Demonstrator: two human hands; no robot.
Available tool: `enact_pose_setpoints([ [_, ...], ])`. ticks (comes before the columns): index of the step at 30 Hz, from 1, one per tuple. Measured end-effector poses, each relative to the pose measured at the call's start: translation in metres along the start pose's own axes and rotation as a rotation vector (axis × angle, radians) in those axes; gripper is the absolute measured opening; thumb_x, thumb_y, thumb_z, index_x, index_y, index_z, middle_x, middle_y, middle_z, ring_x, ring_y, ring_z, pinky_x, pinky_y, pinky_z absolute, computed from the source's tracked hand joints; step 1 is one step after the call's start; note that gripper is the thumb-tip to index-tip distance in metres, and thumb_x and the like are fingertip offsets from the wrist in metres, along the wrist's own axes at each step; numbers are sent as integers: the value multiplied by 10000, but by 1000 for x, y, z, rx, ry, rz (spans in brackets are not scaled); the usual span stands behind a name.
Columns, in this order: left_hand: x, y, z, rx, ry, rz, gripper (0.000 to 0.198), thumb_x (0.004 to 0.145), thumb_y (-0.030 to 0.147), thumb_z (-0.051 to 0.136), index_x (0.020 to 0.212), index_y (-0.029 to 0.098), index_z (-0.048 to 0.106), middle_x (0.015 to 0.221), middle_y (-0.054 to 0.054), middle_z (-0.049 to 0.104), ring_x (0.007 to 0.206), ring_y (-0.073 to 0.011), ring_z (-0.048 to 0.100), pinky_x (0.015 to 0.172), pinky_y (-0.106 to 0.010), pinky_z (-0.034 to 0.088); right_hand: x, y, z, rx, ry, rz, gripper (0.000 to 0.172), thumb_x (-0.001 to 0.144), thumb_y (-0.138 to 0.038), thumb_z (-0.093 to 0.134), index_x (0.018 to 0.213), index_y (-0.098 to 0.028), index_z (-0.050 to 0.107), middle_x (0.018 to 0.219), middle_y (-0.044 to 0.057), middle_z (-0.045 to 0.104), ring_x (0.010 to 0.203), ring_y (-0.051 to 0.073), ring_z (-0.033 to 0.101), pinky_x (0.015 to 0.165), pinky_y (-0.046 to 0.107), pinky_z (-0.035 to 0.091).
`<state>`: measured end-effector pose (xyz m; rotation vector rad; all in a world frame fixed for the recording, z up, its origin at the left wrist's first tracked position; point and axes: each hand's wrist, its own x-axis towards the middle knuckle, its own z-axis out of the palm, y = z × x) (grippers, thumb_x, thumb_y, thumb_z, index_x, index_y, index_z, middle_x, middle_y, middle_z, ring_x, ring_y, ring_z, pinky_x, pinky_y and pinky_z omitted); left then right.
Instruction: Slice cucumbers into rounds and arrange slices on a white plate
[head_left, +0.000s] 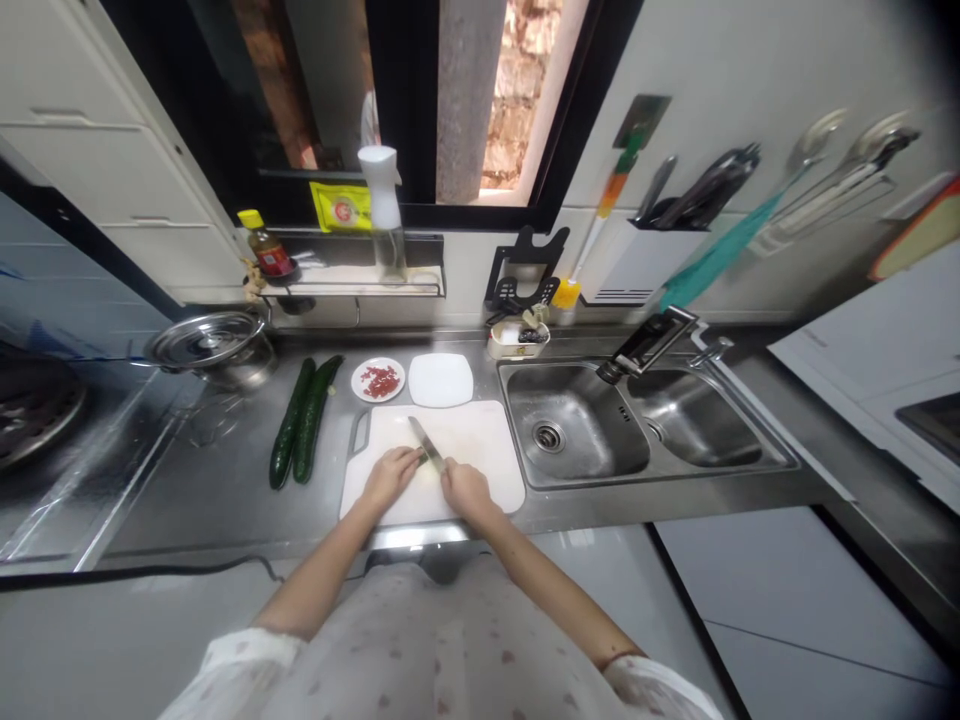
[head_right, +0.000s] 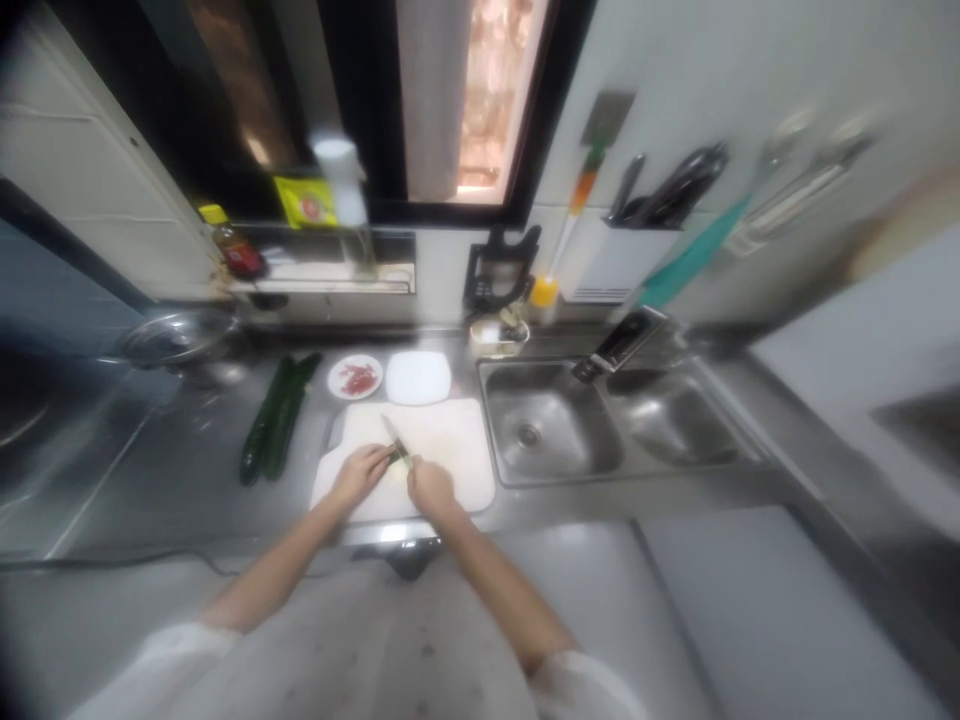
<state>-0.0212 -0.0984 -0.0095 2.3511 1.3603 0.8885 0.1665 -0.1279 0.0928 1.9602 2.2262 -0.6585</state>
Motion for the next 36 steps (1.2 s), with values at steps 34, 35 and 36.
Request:
enact_pose_setpoints([
  [34, 3, -7, 1, -62, -45, -13, 275, 925, 232, 495, 1139, 217, 667, 1019, -69, 696, 937, -173, 631, 837, -304, 504, -8, 5, 4, -26, -157, -26, 310, 887, -116, 380, 1128, -119, 575, 1014, 154, 670, 963, 230, 635, 755, 292, 446],
  [35, 4, -7, 1, -62, -45, -15, 273, 925, 233, 495, 1135, 215, 669, 1020, -69, 696, 937, -174, 631, 838, -305, 504, -6, 5, 4, -25, -152, -31, 311, 885, -115, 377, 1121, -116, 578, 1008, 154, 672, 956, 232, 638, 751, 294, 449],
  [36, 4, -7, 1, -62, -43, -17, 271, 925, 235, 495, 1130, 215, 671, 1019, -70, 697, 936, -174, 631, 838, -304, 504, -4, 5, 5, -25, -143, -35, 313, 882, -112, 373, 1116, -114, 581, 1003, 154, 674, 950, 233, 641, 748, 295, 451],
])
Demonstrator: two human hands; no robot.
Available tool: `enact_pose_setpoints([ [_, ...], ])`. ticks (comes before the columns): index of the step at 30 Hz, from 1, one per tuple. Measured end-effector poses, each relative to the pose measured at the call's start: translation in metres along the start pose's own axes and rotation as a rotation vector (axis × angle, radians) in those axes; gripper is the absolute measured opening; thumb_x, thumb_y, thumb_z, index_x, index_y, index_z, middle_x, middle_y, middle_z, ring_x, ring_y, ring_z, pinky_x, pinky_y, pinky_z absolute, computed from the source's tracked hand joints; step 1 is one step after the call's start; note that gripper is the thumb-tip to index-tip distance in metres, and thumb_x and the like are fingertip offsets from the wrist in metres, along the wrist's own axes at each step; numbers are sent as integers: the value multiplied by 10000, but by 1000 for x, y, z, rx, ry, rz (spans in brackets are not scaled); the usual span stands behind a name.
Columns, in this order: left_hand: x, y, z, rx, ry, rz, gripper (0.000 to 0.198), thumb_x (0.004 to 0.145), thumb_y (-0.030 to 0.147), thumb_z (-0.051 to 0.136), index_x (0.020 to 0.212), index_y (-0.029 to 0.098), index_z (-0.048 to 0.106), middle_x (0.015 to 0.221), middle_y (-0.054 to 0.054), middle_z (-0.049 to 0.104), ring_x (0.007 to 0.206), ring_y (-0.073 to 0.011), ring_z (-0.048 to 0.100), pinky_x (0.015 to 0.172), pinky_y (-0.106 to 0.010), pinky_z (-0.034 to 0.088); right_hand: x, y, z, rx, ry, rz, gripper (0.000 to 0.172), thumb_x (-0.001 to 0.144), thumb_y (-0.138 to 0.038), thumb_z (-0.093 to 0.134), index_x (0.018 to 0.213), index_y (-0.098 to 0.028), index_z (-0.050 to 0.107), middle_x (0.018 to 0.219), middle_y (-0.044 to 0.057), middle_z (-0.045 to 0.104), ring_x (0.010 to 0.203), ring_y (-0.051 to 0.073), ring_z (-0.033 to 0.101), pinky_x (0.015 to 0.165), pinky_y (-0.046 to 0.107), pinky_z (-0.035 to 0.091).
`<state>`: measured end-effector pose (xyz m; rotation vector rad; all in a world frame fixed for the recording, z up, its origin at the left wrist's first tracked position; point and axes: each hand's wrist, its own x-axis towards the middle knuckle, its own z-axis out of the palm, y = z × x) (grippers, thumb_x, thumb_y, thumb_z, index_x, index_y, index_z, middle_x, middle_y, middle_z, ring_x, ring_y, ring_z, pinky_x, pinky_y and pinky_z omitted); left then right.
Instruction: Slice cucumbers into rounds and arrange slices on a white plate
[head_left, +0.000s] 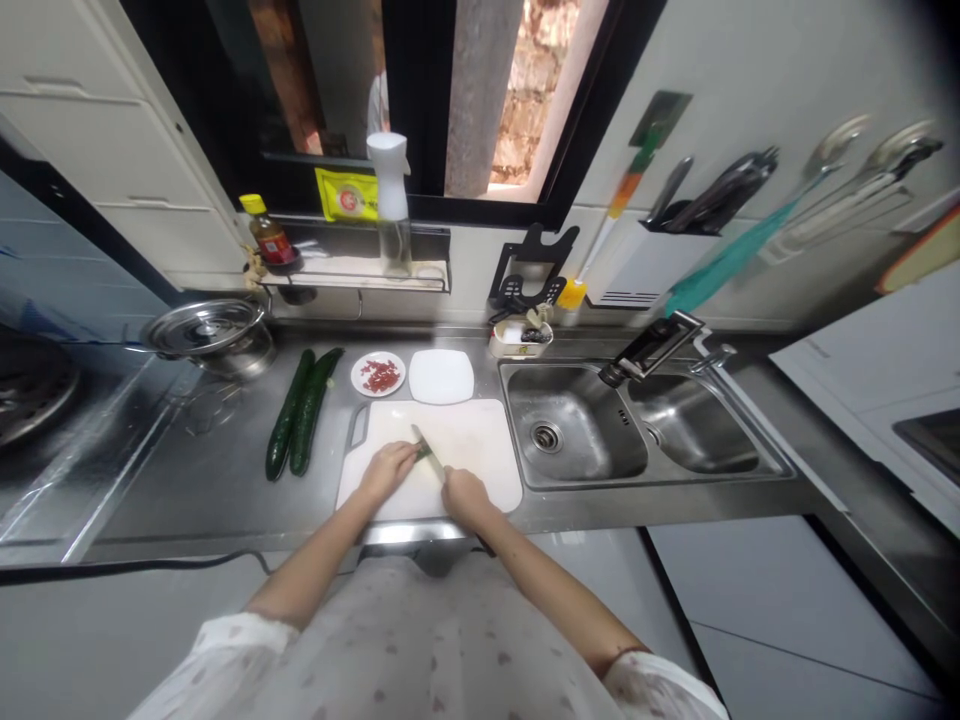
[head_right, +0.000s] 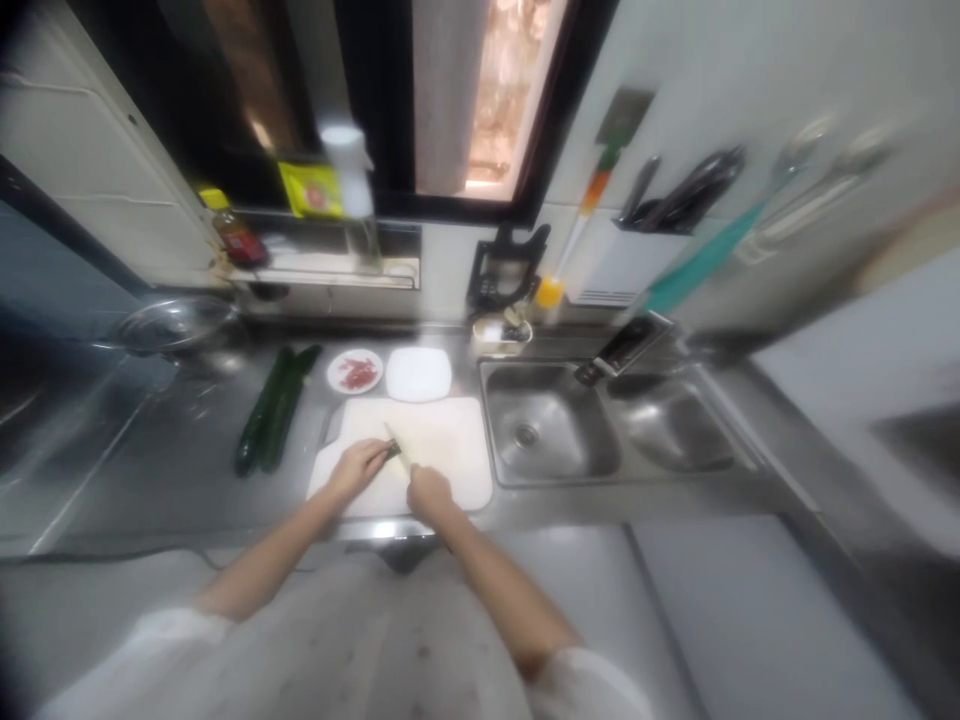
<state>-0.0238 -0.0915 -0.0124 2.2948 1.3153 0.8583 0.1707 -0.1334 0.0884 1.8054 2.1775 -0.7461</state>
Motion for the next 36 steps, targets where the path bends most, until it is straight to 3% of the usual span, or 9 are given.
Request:
enact_pose_setpoints([
  [8, 2, 6, -5, -21, -4, -14, 274, 930, 250, 489, 1124, 223, 680, 1014, -69, 703, 937, -176, 637, 845, -312, 509, 14, -1, 7, -5, 40, -18, 337, 876, -90, 357, 1116, -115, 592, 1002, 158, 686, 957, 226, 648, 768, 290, 456],
  [17, 2, 5, -4, -28, 6, -22, 257, 924, 245, 501, 1094, 215, 693, 1030, -72, 707, 941, -176, 643, 864, -317, 509, 32, -11, -3, 32, 43, -34, 356, 877, -101, 384, 1173, -114, 581, 1037, 143, 689, 1004, 209, 634, 807, 271, 446],
  [27, 3, 4, -3, -51, 17, -39, 255, 921, 244, 505, 1084, 211, 699, 1038, -70, 712, 915, -169, 649, 853, -312, 512, 16, 0, 8, 26, 43, -17, 330, 889, -122, 383, 1140, -121, 598, 1013, 144, 692, 955, 216, 646, 779, 276, 449],
  [36, 3, 4, -4, -52, 18, -47, 254, 919, 246, 507, 1083, 218, 698, 1030, -67, 712, 915, -170, 651, 845, -309, 514, 31, -5, 5, 13, 38, -41, 325, 882, -101, 383, 1124, -119, 599, 1024, 150, 689, 988, 213, 642, 797, 277, 450],
])
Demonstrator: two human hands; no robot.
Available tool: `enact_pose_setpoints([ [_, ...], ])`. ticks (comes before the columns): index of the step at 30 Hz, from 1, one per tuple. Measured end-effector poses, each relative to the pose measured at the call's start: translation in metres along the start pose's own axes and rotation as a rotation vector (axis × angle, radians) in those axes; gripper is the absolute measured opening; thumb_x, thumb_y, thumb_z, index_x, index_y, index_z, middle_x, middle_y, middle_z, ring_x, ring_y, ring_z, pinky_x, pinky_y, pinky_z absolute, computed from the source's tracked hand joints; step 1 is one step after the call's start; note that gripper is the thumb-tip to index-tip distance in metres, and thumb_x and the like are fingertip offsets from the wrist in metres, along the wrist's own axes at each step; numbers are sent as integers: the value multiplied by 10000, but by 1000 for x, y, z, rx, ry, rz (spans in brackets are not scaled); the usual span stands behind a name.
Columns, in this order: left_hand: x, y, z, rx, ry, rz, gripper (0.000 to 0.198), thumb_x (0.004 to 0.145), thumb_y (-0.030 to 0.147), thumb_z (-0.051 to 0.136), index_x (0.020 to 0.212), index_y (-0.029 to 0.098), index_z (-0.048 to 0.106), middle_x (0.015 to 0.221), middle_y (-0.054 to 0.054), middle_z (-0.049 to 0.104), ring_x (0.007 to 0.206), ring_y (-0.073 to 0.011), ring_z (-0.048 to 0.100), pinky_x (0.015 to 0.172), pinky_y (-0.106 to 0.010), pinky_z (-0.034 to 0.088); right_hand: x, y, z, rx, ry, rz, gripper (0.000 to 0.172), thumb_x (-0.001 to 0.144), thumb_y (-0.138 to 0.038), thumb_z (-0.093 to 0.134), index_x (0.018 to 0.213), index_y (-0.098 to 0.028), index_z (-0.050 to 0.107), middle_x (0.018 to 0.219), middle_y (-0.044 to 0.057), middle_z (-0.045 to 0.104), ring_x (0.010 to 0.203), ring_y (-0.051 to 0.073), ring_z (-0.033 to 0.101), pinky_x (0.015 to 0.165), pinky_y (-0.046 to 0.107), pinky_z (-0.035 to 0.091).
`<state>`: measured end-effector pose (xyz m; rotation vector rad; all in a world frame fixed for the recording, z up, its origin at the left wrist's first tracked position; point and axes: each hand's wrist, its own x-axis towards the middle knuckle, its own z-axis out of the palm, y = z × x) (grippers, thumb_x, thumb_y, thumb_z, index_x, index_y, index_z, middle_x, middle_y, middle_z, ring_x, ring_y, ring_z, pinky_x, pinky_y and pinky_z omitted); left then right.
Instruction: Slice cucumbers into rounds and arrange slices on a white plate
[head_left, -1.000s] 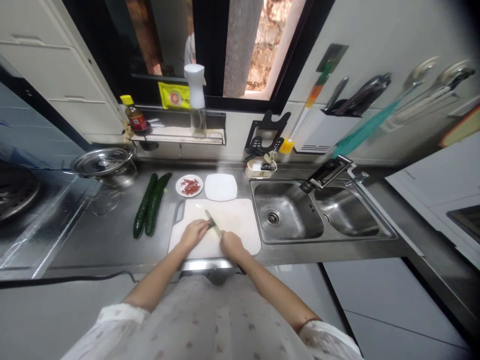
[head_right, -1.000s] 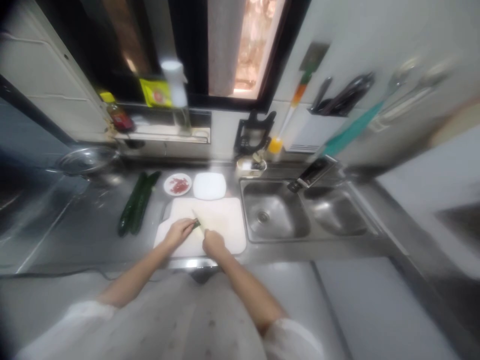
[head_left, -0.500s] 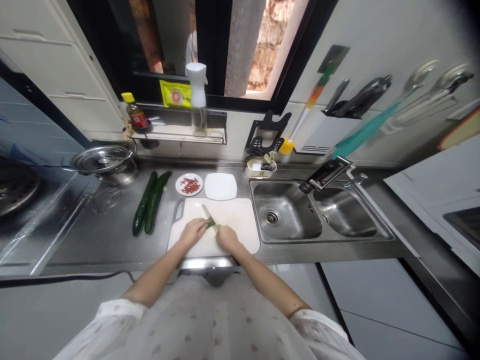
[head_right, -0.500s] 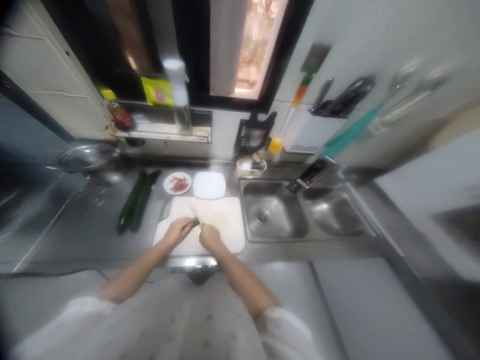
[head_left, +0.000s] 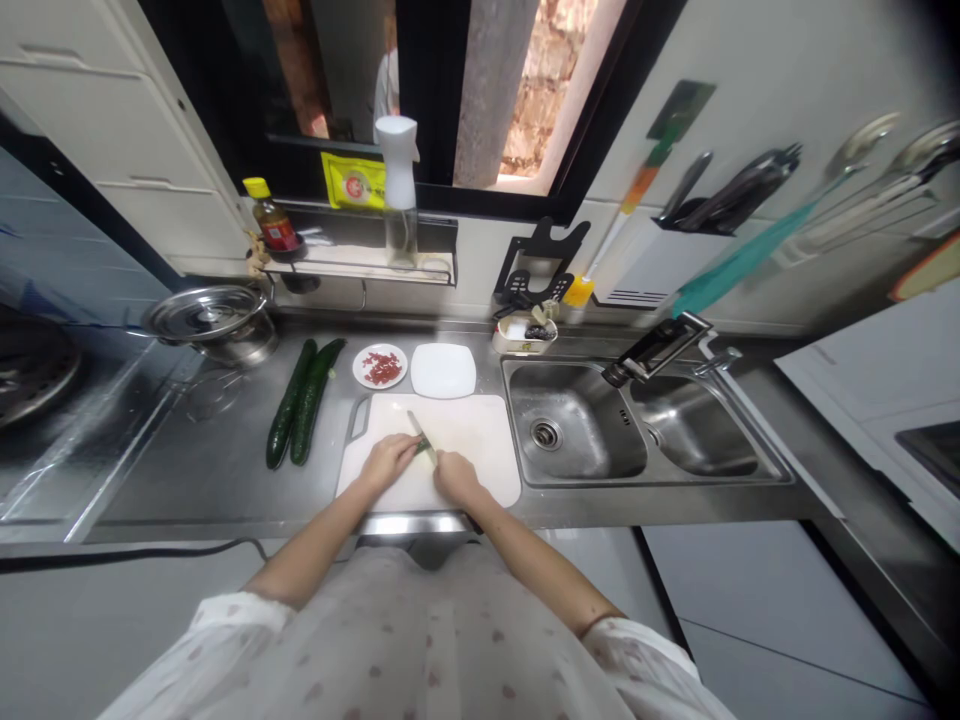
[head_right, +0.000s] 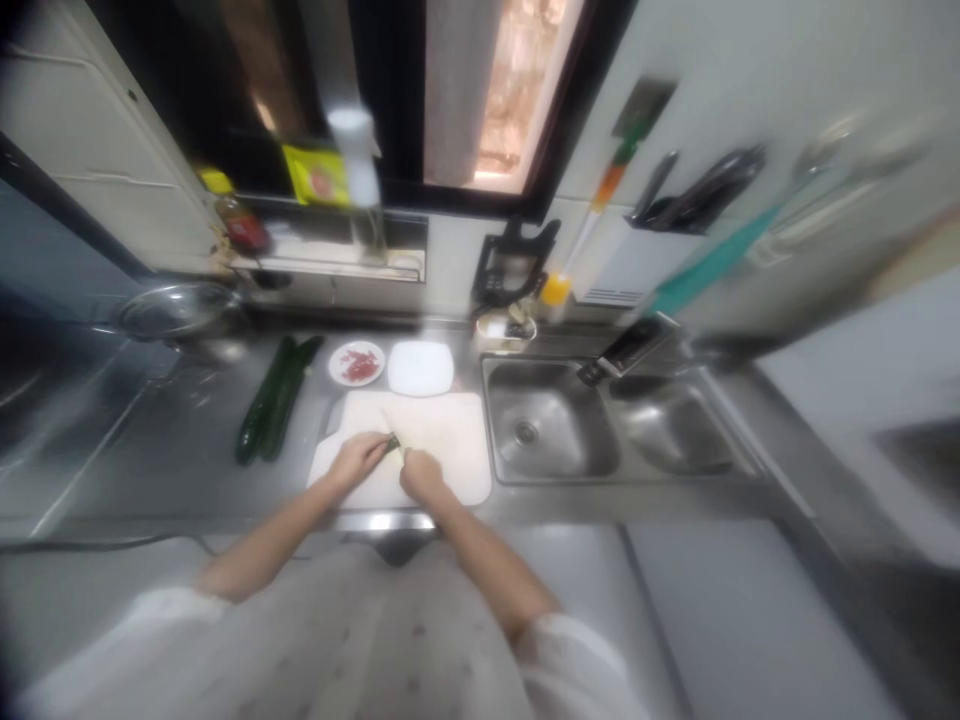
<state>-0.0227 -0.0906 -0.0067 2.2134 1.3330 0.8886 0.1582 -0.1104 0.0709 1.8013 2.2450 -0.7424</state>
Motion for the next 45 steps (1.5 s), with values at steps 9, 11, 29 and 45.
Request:
enact_pose_setpoints([
  [9, 0, 0, 0, 14, 3, 0, 248, 914, 240, 512, 1076, 220, 699, 1048, -63, 712, 917, -166, 656, 850, -300, 515, 10, -5, -3, 2, -7, 11, 335, 873, -89, 389, 1130, -112, 603, 1032, 150, 690, 1007, 212, 640, 797, 271, 449],
  [11, 0, 1, 0, 11, 3, -5, 253, 914, 241, 511, 1083, 223, 698, 1040, -61, 714, 918, -168, 657, 853, -304, 517, 5, -3, -1, -2, 0, 7, 329, 874, -87, 388, 1120, -117, 605, 1024, 147, 690, 1001, 212, 641, 796, 273, 448],
  [29, 1, 1, 1, 8, -3, -28, 241, 913, 233, 517, 1063, 218, 704, 1021, -59, 718, 910, -170, 659, 841, -301, 516, -3, -3, -5, -46, -39, 47, 339, 881, -82, 362, 1111, -120, 608, 1048, 153, 680, 987, 224, 646, 766, 286, 458],
  [45, 1, 3, -2, 16, -18, -57, 220, 917, 258, 514, 1003, 205, 710, 990, -58, 720, 902, -175, 649, 832, -291, 496, -14, -7, -22, -5, 15, 55, 336, 898, -139, 378, 1145, -127, 606, 1008, 147, 695, 959, 229, 651, 761, 285, 458],
])
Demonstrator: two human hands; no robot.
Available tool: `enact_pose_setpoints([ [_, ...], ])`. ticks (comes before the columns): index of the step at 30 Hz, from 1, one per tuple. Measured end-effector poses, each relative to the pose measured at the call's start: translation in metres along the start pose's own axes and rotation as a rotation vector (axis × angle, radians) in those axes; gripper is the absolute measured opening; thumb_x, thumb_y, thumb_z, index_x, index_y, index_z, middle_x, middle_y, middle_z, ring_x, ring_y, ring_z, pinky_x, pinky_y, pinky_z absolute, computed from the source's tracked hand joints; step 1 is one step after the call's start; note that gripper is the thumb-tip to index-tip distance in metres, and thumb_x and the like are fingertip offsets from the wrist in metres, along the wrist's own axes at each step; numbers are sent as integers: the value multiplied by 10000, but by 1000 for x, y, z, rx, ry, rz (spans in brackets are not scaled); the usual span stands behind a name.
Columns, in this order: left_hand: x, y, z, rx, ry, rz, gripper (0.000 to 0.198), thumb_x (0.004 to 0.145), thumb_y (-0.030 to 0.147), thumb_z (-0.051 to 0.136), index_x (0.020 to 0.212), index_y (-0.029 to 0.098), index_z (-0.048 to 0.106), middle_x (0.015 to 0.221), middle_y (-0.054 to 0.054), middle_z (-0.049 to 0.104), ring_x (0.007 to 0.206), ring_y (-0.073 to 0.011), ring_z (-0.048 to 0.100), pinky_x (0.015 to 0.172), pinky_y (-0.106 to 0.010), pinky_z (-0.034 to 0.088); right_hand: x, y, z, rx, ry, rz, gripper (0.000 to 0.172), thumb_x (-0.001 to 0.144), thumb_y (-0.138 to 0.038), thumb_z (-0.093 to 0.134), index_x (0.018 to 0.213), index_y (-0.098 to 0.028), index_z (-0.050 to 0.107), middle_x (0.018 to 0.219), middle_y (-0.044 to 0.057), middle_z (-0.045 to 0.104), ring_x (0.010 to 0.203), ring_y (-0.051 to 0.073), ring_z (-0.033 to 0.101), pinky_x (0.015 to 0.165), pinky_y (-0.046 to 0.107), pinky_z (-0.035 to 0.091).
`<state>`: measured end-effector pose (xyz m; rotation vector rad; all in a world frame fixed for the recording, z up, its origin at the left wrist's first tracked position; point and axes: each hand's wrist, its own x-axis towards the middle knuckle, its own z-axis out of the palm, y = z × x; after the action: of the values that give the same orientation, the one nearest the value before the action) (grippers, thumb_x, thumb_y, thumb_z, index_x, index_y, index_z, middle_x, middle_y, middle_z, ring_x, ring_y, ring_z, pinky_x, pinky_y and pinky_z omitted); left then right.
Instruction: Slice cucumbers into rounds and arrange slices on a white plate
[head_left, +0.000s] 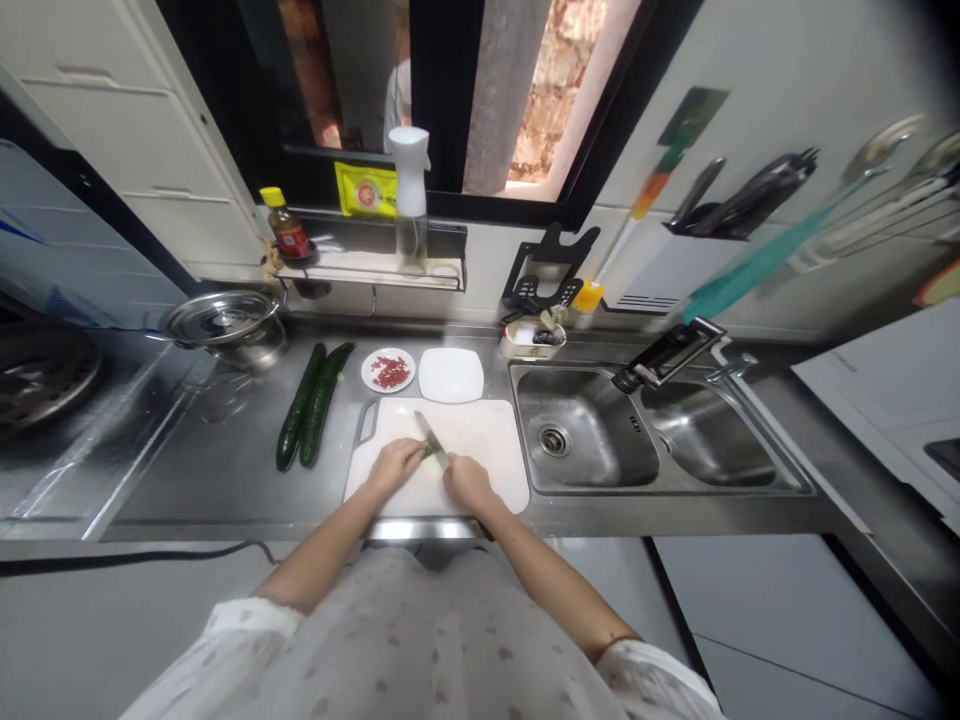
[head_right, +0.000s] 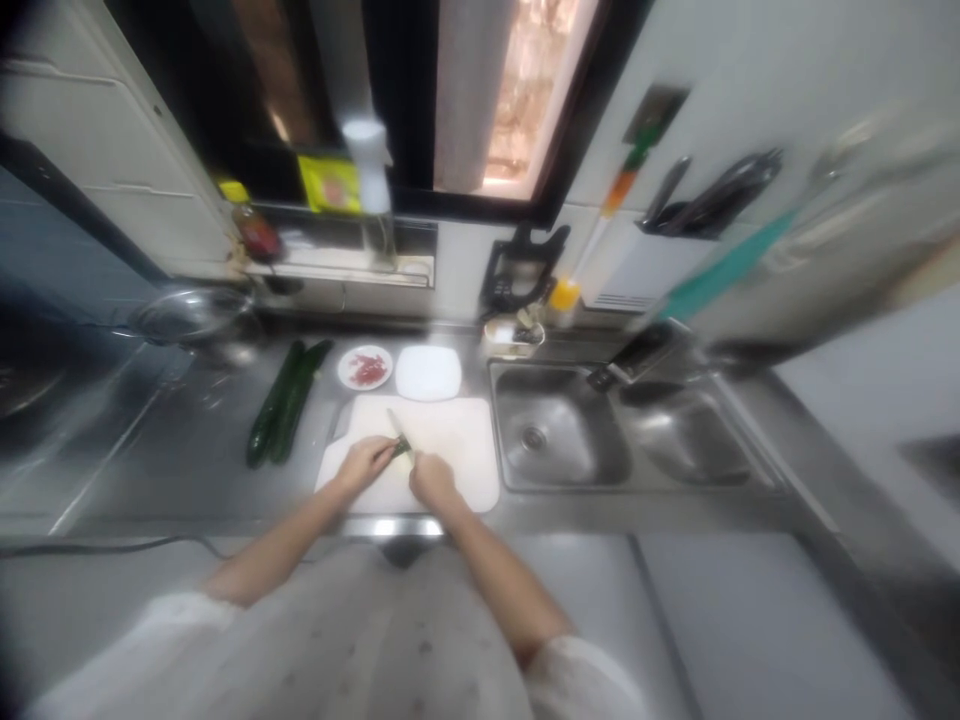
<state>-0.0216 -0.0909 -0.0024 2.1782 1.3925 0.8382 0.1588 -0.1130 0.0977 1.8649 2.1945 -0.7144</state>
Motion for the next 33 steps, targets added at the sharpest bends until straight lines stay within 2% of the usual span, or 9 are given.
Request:
enact_pose_setpoints([
  [23, 0, -2, 1, -4, -11, 25, 242, 928, 271, 495, 1027, 202, 704, 991, -62, 717, 911, -177, 645, 837, -293, 490, 11, -6, 3, -4, -19, -20, 346, 891, -134, 393, 1179, -110, 582, 1064, 149, 684, 1012, 229, 631, 792, 282, 451],
  [33, 1, -1, -1, -10, -18, 10, 236, 927, 266, 495, 1019, 205, 703, 963, -59, 715, 886, -170, 642, 819, -285, 490, -6, 7, 16, -11, -31, -9, 323, 883, -122, 385, 1128, -117, 596, 1010, 154, 686, 970, 229, 643, 770, 285, 454],
])
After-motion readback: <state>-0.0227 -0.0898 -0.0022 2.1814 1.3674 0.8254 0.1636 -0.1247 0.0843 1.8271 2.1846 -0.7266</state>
